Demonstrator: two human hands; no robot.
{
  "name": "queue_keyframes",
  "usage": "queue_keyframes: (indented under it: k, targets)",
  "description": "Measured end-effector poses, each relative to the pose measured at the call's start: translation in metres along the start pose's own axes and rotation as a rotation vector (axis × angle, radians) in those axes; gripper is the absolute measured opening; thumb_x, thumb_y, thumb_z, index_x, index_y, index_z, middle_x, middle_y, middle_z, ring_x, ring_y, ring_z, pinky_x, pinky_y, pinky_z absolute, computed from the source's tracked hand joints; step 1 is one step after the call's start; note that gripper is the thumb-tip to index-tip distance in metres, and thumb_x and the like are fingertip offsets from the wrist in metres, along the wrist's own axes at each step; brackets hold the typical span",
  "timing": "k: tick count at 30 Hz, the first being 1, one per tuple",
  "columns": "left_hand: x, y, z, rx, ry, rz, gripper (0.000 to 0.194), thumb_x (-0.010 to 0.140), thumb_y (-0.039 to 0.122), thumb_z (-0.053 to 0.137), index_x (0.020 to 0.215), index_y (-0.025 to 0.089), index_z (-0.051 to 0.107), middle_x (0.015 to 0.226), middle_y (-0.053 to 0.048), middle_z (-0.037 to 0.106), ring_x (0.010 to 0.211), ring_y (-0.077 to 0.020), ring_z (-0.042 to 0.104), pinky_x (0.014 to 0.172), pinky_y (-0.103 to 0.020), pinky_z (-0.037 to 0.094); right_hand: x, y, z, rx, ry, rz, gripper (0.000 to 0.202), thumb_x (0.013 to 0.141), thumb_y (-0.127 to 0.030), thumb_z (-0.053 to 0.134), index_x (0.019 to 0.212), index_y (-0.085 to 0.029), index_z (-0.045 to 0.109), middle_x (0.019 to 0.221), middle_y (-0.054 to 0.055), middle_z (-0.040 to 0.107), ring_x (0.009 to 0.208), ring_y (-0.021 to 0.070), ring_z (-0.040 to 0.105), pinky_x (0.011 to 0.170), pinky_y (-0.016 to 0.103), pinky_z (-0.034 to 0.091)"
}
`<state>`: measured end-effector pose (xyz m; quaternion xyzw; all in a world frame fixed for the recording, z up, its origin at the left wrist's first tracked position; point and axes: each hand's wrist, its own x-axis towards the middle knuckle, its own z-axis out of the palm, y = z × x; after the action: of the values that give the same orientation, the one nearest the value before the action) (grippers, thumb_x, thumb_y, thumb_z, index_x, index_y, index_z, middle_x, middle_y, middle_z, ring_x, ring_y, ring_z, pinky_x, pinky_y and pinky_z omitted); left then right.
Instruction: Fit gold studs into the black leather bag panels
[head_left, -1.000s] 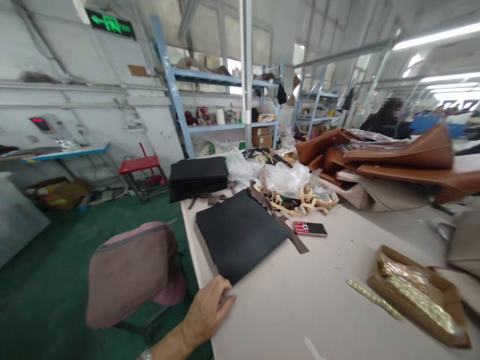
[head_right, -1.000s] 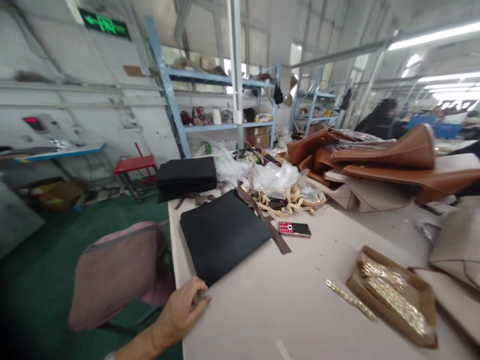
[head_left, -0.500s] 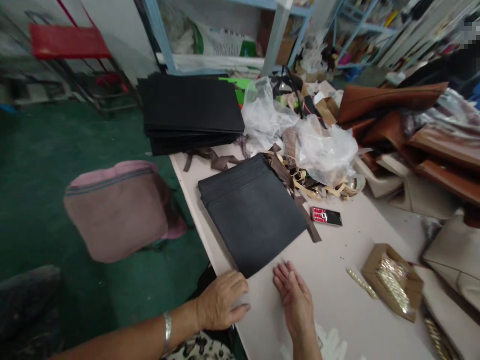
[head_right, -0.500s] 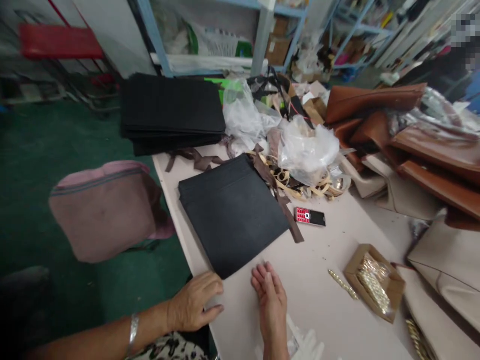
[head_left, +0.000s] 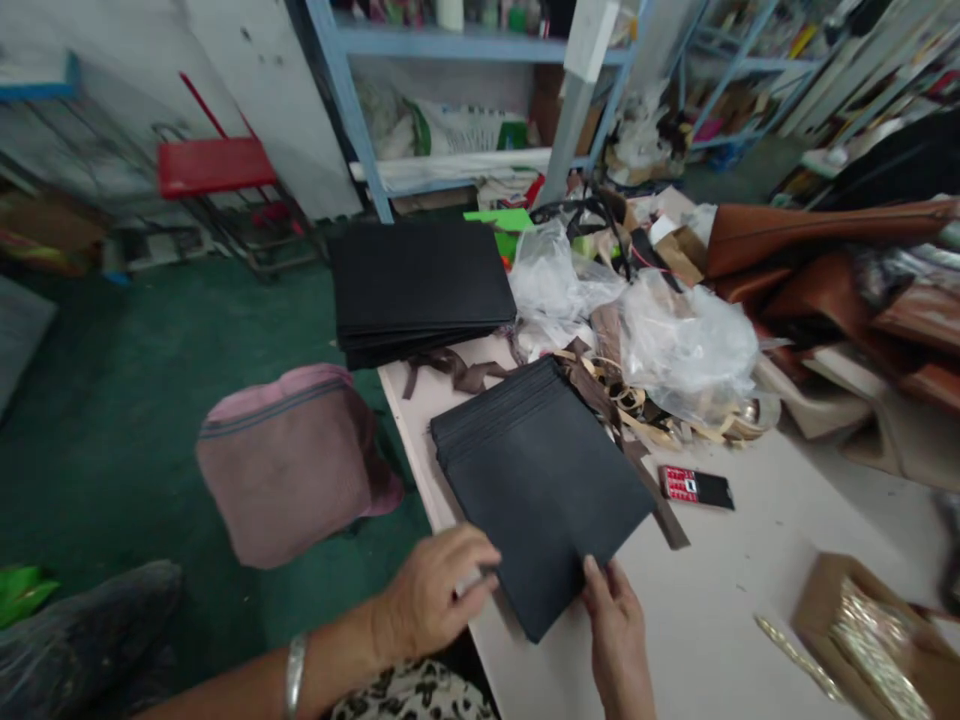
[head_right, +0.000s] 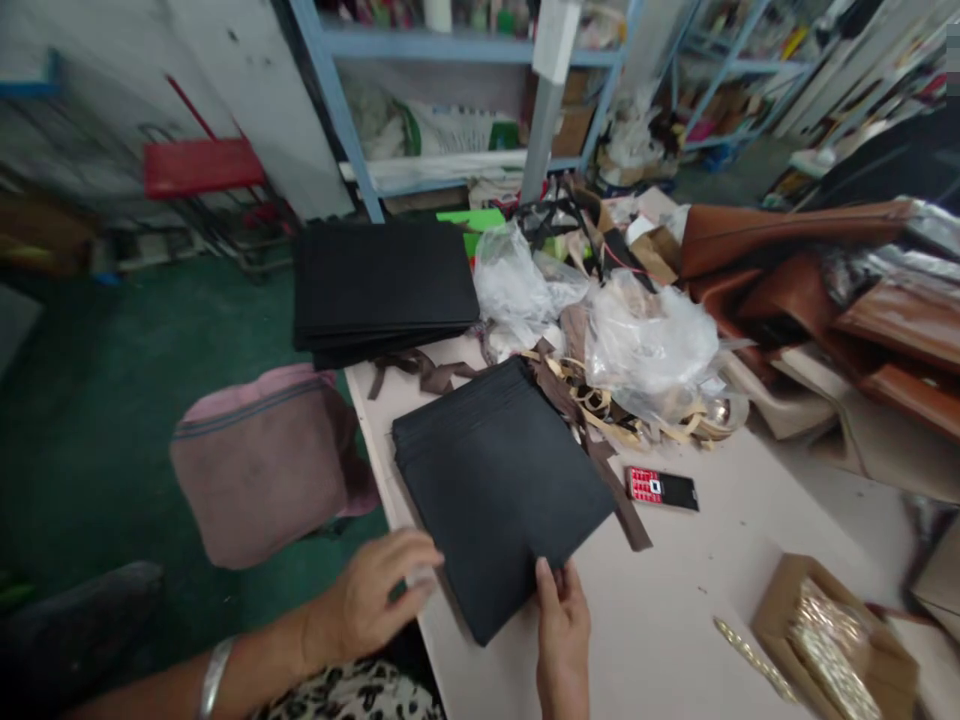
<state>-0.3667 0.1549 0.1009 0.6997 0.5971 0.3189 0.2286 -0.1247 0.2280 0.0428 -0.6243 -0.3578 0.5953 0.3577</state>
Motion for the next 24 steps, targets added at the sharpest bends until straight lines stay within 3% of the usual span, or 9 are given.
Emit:
queue_keyframes:
  k: [3,6,9,12,15,19,21,24]
  targets:
    - [0.045,-0.036,-0.040,0.178,0.160,-0.228,0.042,0.094,0.037,0.050,0.130,0.015,0.050,0.133,-0.017,0.055,0.128,-0.0284,0.049,0.110,-0.046,0.037,0.008,-0.002,0.023,0.045,-0.099,0.011,0.081,0.070,-0.054,0.078,0.136,-0.013,0.055,0.128,0.015,0.066,0.121,0.0307,0.059,0.104,0.041,0.047]
    - [0.090,-0.071,-0.061,0.284,0.178,-0.386,0.054,0.089,0.049,0.054,0.127,0.012,0.054,0.129,-0.019,0.059,0.124,-0.0328,0.053,0.109,-0.048,0.038,0.018,0.001,0.039,0.157,-0.054,0.093,0.096,0.062,-0.055,0.082,0.142,-0.013,0.048,0.135,0.017,0.061,0.129,0.0330,0.054,0.105,0.043,0.047]
    - [0.120,-0.091,-0.066,0.310,0.103,-0.485,0.057,0.083,0.060,0.057,0.118,0.015,0.063,0.116,-0.016,0.068,0.113,-0.0335,0.061,0.102,-0.045,0.045,0.026,0.000,0.045,0.248,0.012,0.156,0.097,0.057,-0.056,0.084,0.138,-0.013,0.052,0.132,0.017,0.063,0.130,0.0338,0.053,0.102,0.043,0.050]
    - [0.134,-0.101,-0.068,0.271,0.006,-0.526,0.062,0.079,0.066,0.057,0.116,0.016,0.065,0.117,-0.014,0.069,0.113,-0.0330,0.062,0.102,-0.043,0.044,0.026,-0.011,0.050,0.288,-0.047,0.118,0.075,0.059,-0.054,0.084,0.120,-0.014,0.066,0.116,0.014,0.072,0.122,0.0338,0.060,0.099,0.044,0.051]
    - [0.145,-0.111,-0.076,0.207,-0.083,-0.590,0.070,0.076,0.068,0.058,0.117,0.012,0.064,0.118,-0.018,0.068,0.110,-0.0347,0.064,0.096,-0.043,0.048,0.023,-0.024,0.061,0.317,-0.059,0.100,0.062,0.062,-0.053,0.083,0.108,-0.013,0.070,0.105,0.013,0.075,0.115,0.0335,0.064,0.100,0.045,0.050]
    - [0.161,-0.119,-0.085,0.117,-0.227,-0.639,0.067,0.076,0.071,0.055,0.106,0.013,0.068,0.101,-0.015,0.075,0.092,-0.0332,0.072,0.077,-0.038,0.055,0.023,-0.026,0.080,0.229,0.169,-0.001,0.058,0.062,-0.047,0.082,0.109,-0.015,0.068,0.107,0.013,0.075,0.109,0.0319,0.067,0.100,0.043,0.049]
    - [0.167,-0.120,-0.086,0.098,-0.291,-0.609,0.062,0.075,0.071,0.057,0.103,0.017,0.068,0.097,-0.011,0.076,0.091,-0.0328,0.072,0.077,-0.037,0.055,0.024,-0.023,0.086,0.119,0.281,-0.068,0.055,0.065,-0.044,0.080,0.111,-0.016,0.068,0.110,0.012,0.074,0.108,0.0311,0.067,0.101,0.042,0.048]
    - [0.169,-0.122,-0.085,0.105,-0.364,-0.541,0.057,0.075,0.068,0.059,0.105,0.020,0.065,0.102,-0.009,0.076,0.099,-0.0336,0.071,0.083,-0.039,0.053,0.023,-0.023,0.092,0.057,0.324,-0.092,0.050,0.070,-0.039,0.075,0.113,-0.016,0.067,0.112,0.012,0.074,0.107,0.0306,0.067,0.100,0.041,0.049]
